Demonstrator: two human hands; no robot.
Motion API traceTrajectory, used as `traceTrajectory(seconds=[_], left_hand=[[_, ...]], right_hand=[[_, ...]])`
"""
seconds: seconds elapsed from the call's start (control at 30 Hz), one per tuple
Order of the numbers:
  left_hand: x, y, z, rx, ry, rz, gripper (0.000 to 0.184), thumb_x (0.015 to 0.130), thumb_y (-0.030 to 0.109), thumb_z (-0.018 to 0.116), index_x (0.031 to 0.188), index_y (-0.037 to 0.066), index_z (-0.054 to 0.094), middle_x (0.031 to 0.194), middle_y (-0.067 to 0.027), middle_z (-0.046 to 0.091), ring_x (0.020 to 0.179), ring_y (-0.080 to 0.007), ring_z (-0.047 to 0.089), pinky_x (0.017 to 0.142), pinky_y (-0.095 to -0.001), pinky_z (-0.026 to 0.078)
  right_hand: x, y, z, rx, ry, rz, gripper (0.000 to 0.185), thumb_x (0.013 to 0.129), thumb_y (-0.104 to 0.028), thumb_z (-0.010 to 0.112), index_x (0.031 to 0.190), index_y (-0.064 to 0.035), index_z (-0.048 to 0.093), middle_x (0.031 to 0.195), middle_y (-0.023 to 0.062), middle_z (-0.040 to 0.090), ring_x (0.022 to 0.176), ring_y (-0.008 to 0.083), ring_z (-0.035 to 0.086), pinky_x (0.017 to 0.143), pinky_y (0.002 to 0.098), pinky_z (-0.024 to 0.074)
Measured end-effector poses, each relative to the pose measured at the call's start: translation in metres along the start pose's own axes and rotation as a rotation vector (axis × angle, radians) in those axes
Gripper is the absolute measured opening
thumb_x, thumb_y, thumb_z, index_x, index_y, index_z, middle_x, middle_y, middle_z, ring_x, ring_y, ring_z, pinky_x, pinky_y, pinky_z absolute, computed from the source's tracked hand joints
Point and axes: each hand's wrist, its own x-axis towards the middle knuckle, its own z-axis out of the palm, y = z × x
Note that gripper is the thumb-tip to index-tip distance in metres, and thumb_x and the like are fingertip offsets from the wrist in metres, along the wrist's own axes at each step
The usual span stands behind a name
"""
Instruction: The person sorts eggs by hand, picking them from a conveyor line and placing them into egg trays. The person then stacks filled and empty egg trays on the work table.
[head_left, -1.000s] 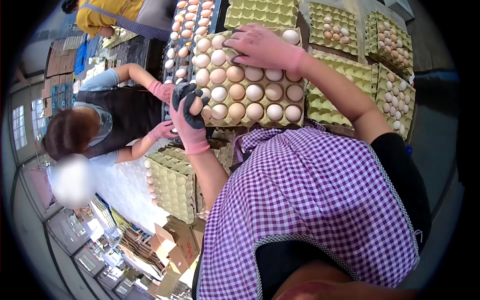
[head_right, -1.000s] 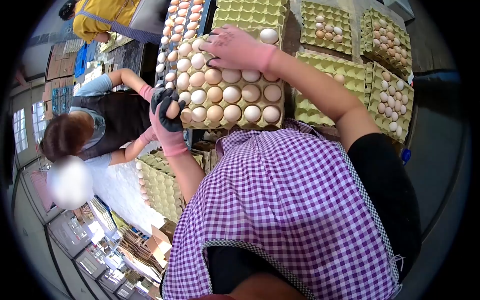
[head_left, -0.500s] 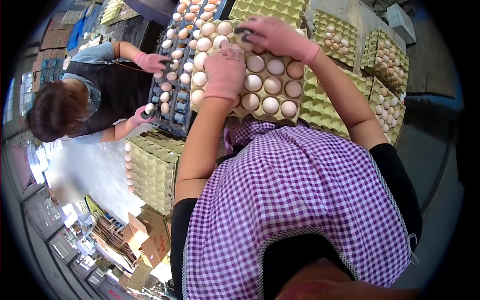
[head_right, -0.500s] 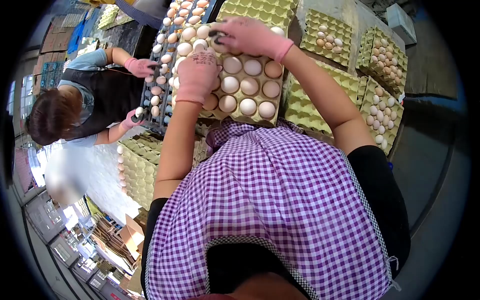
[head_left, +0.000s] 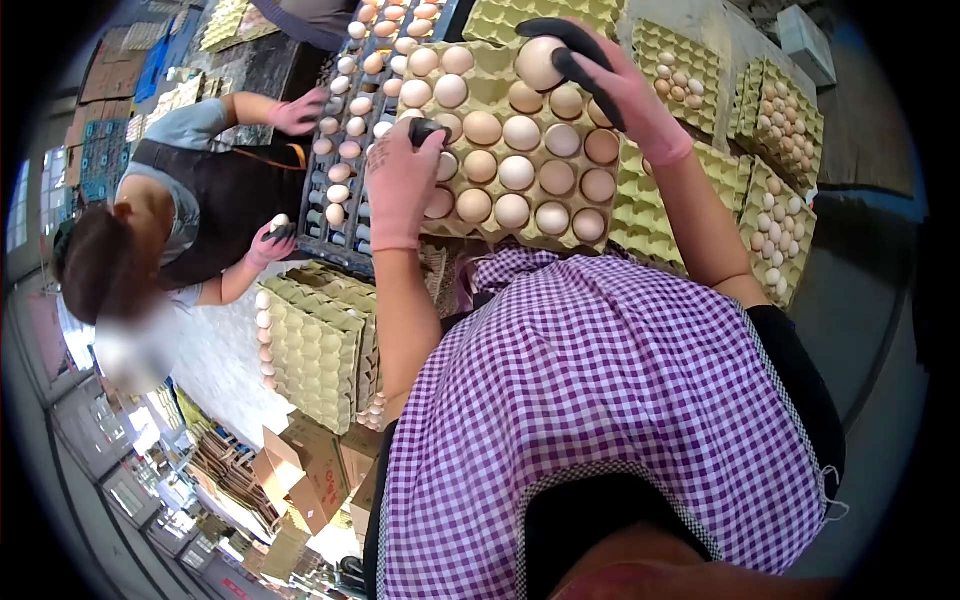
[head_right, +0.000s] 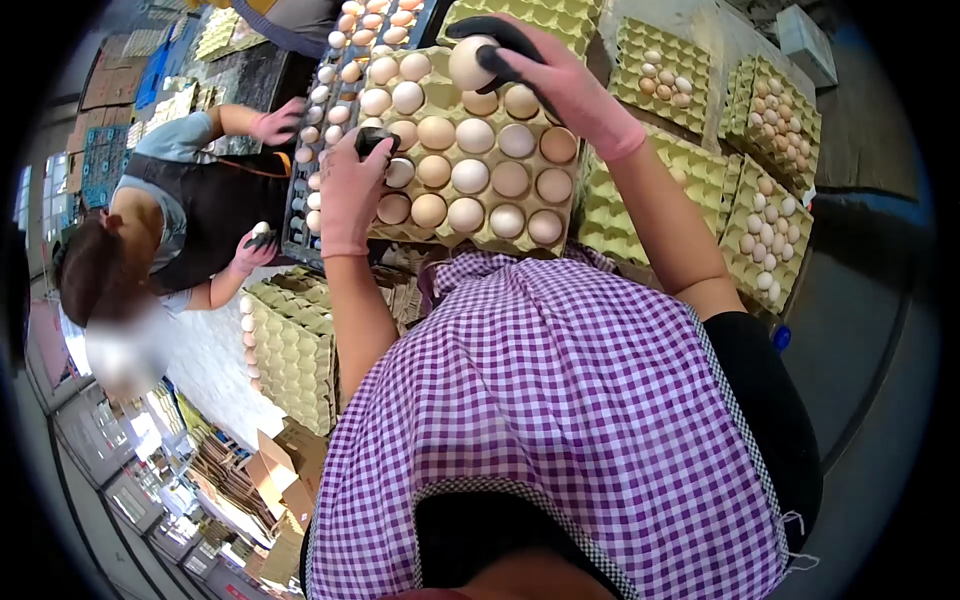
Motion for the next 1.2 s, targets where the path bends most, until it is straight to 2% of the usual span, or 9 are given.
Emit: traceTrajectory(seconds=[0.4, 0.47, 0.53, 0.6, 0.67, 0.87, 1.0, 1.07, 1.2], left_hand=[[-0.009, 0.039, 0.034, 0.499, -0.008, 0.3, 0.038, 0.088, 0.045, 0.066, 0.095, 0.008, 0.063, 0.108, -0.0084, 0.06, 0.091, -0.0257, 0.065, 0.071, -0.041, 0.052], [-0.005, 0.039, 0.031, 0.499, 0.012, 0.323, 0.037, 0.087, 0.044, 0.067, 0.093, 0.008, 0.063, 0.101, -0.0083, 0.063, 0.091, -0.0261, 0.065, 0.072, -0.0409, 0.052], [0.007, 0.035, 0.025, 0.405, -0.117, 0.298, 0.037, 0.087, 0.041, 0.068, 0.096, 0.006, 0.063, 0.098, -0.0115, 0.064, 0.09, -0.0288, 0.065, 0.072, -0.0402, 0.052], [0.005, 0.012, 0.004, 0.344, -0.045, 0.373, 0.035, 0.091, 0.035, 0.067, 0.104, 0.003, 0.063, 0.099, -0.0093, 0.066, 0.083, -0.0244, 0.066, 0.07, -0.0377, 0.053], [-0.015, -0.001, -0.032, -0.762, -0.19, -0.163, 0.037, 0.092, 0.029, 0.065, 0.117, 0.002, 0.063, 0.099, -0.0059, 0.067, 0.085, -0.0169, 0.064, 0.068, -0.0299, 0.052], [-0.06, -0.092, -0.024, -1.942, -0.054, 0.016, 0.046, 0.095, 0.012, 0.051, 0.14, 0.006, 0.042, 0.122, -0.02, 0.059, 0.092, -0.0304, 0.065, 0.066, -0.0401, 0.053], [-0.048, -0.103, -0.021, -1.747, 0.185, -0.147, 0.035, 0.102, 0.023, 0.053, 0.132, 0.005, 0.049, 0.121, -0.0192, 0.06, 0.095, -0.0285, 0.066, 0.066, -0.0402, 0.052], [-0.047, -0.092, -0.031, -1.875, 0.133, -0.149, 0.035, 0.102, 0.022, 0.056, 0.131, 0.003, 0.049, 0.12, -0.017, 0.061, 0.098, -0.0267, 0.065, 0.07, -0.0407, 0.054], [-0.042, -0.078, -0.026, -1.037, 0.406, -0.075, 0.028, 0.102, 0.021, 0.055, 0.126, 0.006, 0.055, 0.116, -0.0111, 0.063, 0.095, -0.0235, 0.065, 0.075, -0.0359, 0.055]], right_hand=[[-0.028, 0.004, -0.001, 0.068, -0.025, -0.035, 0.018, 0.087, -0.007, 0.062, 0.104, -0.0004, 0.063, 0.098, 0.0114, 0.065, 0.085, 0.0247, 0.064, 0.079, 0.0331, 0.0527], [-0.032, 0.009, 0.005, 0.078, 0.101, -0.109, 0.017, 0.093, -0.014, 0.052, 0.098, 0.0015, 0.057, 0.086, 0.0056, 0.055, 0.077, 0.0117, 0.055, 0.067, 0.025, 0.0456], [-0.041, 0.044, -0.013, -0.539, 0.173, -0.387, 0.015, 0.097, -0.013, 0.05, 0.098, 0.0006, 0.056, 0.089, 0.0055, 0.057, 0.078, 0.0111, 0.055, 0.069, 0.0254, 0.0455], [-0.046, 0.024, -0.015, -0.381, 0.083, -0.245, 0.033, 0.104, -0.024, 0.051, 0.121, 0.0025, 0.062, 0.107, 0.0093, 0.066, 0.091, 0.0116, 0.066, 0.077, 0.0258, 0.0547], [-0.053, 0.005, -0.001, 0.526, 0.127, 0.199, 0.033, 0.101, -0.023, 0.054, 0.123, -0.0003, 0.063, 0.11, 0.0068, 0.066, 0.095, 0.0125, 0.065, 0.081, 0.0254, 0.0544], [-0.027, 0.008, 0.005, -0.131, -0.007, 0.134, 0.034, 0.095, -0.023, 0.059, 0.12, -0.0027, 0.066, 0.111, 0.0052, 0.065, 0.097, 0.0125, 0.061, 0.086, 0.0259, 0.0487], [0.023, 0.032, 0.057, -0.911, 0.022, -0.462, 0.029, 0.088, -0.031, 0.069, 0.105, -0.0077, 0.067, 0.096, 0.0079, 0.067, 0.087, 0.0219, 0.069, 0.069, 0.0347, 0.0534], [0.045, 0.043, 0.084, -1.076, -0.181, -0.36, 0.037, 0.086, -0.033, 0.071, 0.114, -0.0094, 0.063, 0.104, 0.008, 0.066, 0.095, 0.0225, 0.067, 0.074, 0.0344, 0.0534], [0.055, 0.044, 0.099, -1.276, -0.48, -0.206, 0.048, 0.085, -0.039, 0.069, 0.125, -0.014, 0.056, 0.105, 0.0062, 0.064, 0.099, 0.0215, 0.067, 0.074, 0.0362, 0.0541]])
